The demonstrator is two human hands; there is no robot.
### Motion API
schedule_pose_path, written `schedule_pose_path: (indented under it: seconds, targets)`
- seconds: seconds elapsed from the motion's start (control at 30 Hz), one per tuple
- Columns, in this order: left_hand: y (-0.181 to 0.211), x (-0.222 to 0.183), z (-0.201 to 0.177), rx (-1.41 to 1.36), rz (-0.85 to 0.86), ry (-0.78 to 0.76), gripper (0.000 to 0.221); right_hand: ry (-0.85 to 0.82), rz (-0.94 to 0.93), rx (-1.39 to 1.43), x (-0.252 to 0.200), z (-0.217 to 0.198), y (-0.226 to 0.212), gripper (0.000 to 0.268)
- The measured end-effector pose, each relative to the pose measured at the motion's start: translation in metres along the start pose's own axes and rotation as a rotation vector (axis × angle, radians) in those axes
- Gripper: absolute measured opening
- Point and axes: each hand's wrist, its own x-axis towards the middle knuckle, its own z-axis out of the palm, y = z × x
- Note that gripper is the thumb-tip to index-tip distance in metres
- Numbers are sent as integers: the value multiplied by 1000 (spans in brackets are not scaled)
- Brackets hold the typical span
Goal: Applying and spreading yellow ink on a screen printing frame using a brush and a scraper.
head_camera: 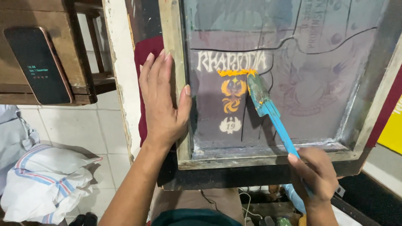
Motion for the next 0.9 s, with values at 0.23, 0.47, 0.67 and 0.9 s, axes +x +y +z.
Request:
schedule_pose_path:
  seconds: [0.23,0.47,0.67,0.9]
  targets:
    - [-2,0,1,-1,7,3,52,13,-148,-142,-29,9,24,22]
    - [0,-1,0,-16,-6,-5,53,-151,-90,-11,-18,8,22,30]
    - [0,0,-1,-9,-8,-9,52,-155,-208,-111,0,13,11,33]
    - [0,3,0,-6,-1,-2,52,-158,-180,-46,9,20,8,34]
